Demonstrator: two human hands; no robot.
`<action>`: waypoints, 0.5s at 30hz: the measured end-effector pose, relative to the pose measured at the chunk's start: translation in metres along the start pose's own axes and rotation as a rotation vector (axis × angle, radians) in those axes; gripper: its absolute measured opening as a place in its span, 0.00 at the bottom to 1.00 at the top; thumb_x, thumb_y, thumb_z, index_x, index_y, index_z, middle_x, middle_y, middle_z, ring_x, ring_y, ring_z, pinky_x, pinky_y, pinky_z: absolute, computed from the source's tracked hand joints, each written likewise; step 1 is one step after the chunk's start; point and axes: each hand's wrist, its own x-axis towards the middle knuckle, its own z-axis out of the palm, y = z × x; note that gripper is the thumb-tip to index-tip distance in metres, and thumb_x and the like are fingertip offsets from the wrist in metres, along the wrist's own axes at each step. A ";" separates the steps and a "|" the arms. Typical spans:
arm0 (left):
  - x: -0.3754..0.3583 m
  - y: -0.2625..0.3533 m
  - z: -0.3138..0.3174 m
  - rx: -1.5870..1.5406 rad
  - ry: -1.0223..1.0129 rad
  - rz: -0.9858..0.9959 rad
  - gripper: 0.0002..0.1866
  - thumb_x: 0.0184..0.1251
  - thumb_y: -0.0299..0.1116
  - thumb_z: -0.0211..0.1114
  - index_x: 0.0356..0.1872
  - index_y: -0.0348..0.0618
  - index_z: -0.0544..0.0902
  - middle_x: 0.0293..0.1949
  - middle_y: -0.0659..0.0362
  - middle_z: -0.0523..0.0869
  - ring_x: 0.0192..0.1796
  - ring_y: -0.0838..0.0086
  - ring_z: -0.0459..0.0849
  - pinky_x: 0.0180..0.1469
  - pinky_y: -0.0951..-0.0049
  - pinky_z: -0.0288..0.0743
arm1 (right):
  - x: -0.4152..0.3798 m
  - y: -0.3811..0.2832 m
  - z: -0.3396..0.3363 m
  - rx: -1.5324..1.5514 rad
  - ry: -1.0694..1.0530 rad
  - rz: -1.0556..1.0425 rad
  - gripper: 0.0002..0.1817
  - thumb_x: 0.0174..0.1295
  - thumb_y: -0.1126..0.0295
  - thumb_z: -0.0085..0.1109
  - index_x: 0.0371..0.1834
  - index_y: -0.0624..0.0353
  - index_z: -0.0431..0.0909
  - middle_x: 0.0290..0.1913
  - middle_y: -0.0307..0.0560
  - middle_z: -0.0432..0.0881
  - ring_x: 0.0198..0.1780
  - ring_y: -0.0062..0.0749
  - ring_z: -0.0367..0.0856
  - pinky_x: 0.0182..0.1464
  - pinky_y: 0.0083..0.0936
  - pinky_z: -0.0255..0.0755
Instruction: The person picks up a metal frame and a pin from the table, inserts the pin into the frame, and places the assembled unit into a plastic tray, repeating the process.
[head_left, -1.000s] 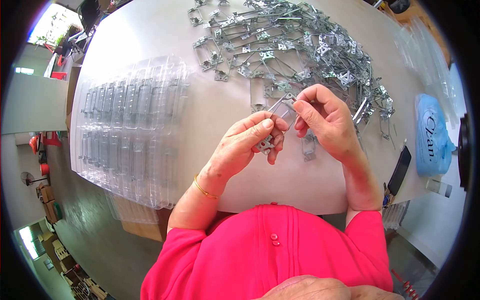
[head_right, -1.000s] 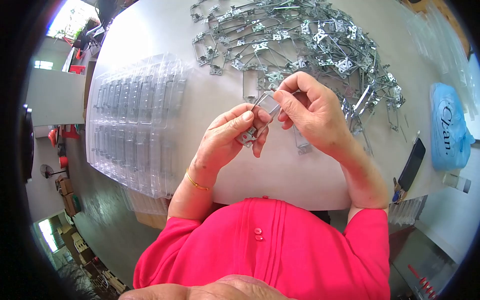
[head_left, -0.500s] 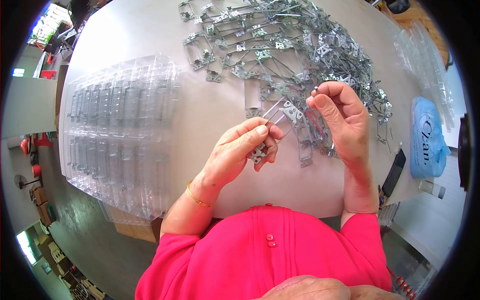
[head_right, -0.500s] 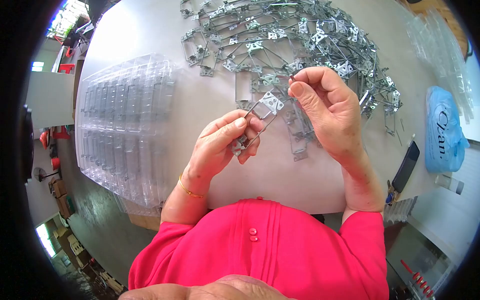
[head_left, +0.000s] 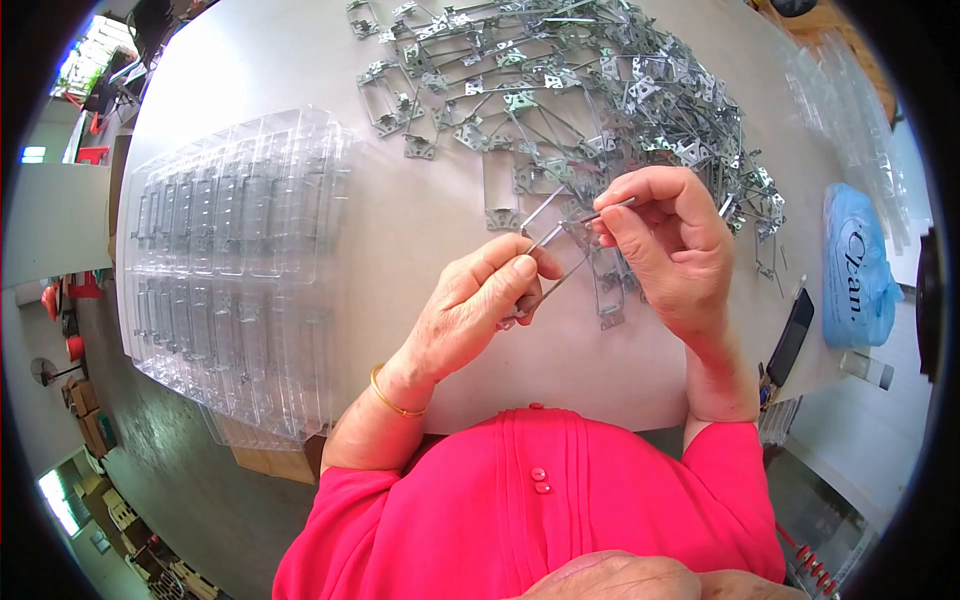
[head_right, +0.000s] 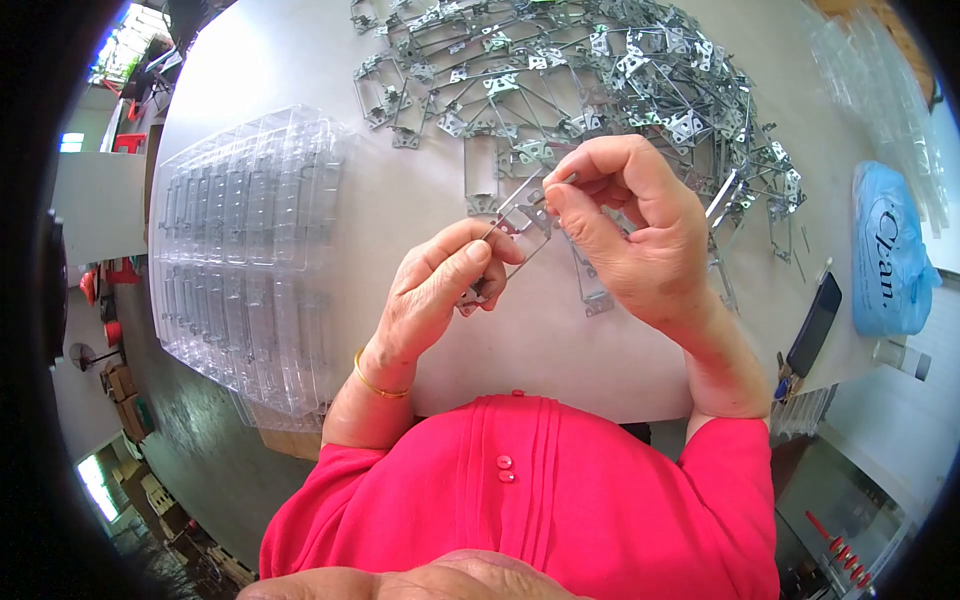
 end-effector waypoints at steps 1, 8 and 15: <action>0.000 0.000 0.001 0.018 0.004 0.006 0.21 0.84 0.45 0.52 0.50 0.34 0.83 0.24 0.65 0.76 0.27 0.84 0.69 0.30 0.79 0.60 | 0.000 0.002 0.001 -0.011 -0.007 -0.013 0.08 0.70 0.80 0.65 0.48 0.62 0.78 0.44 0.39 0.85 0.43 0.16 0.84 0.47 0.17 0.80; -0.002 0.001 0.002 0.037 0.027 0.037 0.20 0.85 0.44 0.52 0.49 0.34 0.83 0.25 0.65 0.76 0.27 0.84 0.69 0.30 0.79 0.59 | 0.002 0.007 0.000 -0.103 -0.014 -0.091 0.08 0.68 0.82 0.65 0.47 0.62 0.79 0.44 0.40 0.86 0.42 0.17 0.84 0.47 0.18 0.80; -0.002 0.001 0.005 0.325 0.103 0.179 0.19 0.85 0.40 0.51 0.49 0.32 0.83 0.25 0.64 0.76 0.27 0.82 0.71 0.31 0.77 0.66 | 0.003 0.009 -0.001 -0.246 0.007 -0.219 0.08 0.67 0.80 0.67 0.45 0.61 0.79 0.39 0.41 0.86 0.39 0.18 0.84 0.43 0.18 0.79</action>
